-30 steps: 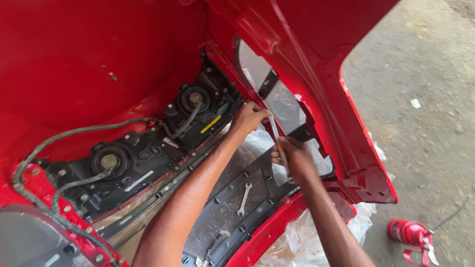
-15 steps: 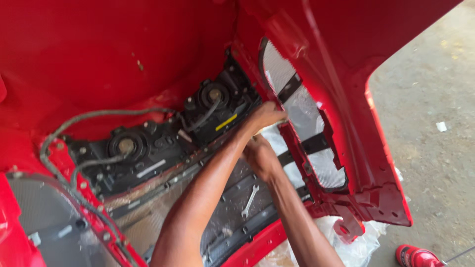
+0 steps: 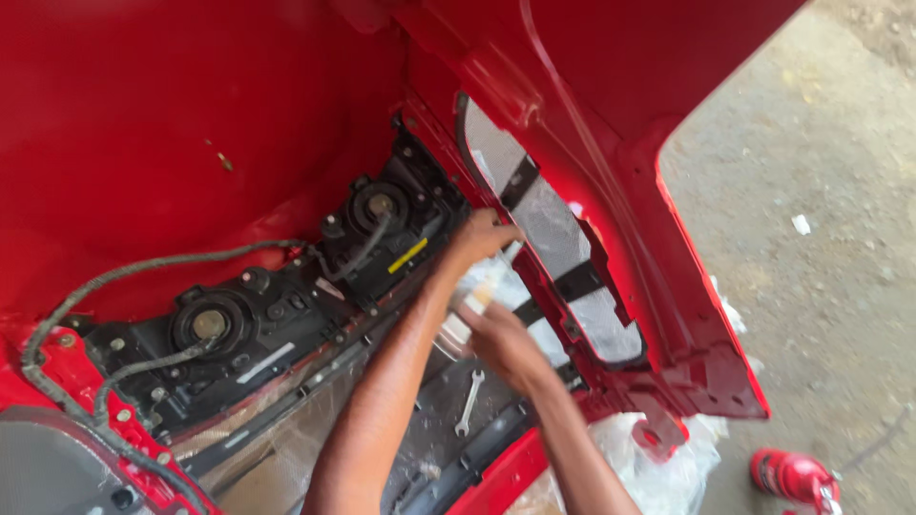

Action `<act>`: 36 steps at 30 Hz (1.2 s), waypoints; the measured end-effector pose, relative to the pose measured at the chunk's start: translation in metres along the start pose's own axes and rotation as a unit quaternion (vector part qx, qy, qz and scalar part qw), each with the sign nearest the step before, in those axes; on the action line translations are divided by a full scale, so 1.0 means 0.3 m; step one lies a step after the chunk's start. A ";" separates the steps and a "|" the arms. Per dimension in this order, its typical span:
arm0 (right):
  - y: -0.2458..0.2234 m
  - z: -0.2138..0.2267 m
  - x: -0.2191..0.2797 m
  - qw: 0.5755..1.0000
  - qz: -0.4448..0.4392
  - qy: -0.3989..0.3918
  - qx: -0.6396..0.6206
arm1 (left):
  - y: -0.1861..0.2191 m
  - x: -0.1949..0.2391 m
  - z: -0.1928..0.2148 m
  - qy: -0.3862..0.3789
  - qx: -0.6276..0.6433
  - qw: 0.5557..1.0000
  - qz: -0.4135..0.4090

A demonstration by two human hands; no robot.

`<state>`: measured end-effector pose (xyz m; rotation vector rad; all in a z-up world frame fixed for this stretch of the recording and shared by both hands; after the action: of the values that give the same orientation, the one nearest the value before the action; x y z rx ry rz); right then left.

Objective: The person works on the interior components of a red machinery panel, using a wrench to loosen and tighten various nuts and bolts on the assembly.

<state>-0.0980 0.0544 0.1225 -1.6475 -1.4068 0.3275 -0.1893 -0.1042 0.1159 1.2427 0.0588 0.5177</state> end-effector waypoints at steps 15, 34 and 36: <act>-0.126 0.135 0.106 0.973 0.100 0.197 0.070 | -0.154 0.057 -0.029 -0.074 0.260 0.962 0.026; -0.134 0.143 -0.066 0.991 0.051 0.127 0.001 | -0.135 0.148 -0.023 -0.053 0.167 0.957 -0.231; -0.106 0.099 -0.180 0.987 0.071 0.082 -0.118 | -0.132 0.211 -0.031 -0.033 0.033 0.943 -0.329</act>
<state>-0.1561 0.0179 0.1119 -1.9266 -1.2442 0.1048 -0.1227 -0.0791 0.0915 1.2186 0.4227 -0.1096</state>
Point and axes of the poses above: each hand's wrist, its own x-axis away from the middle knuckle, its own z-axis out of the back of the hand, y = z × x, the point moved 7 cm from there along -x, towards the middle knuckle, and after that the axes turned 4 degrees about -y, right-handed, at the moved point
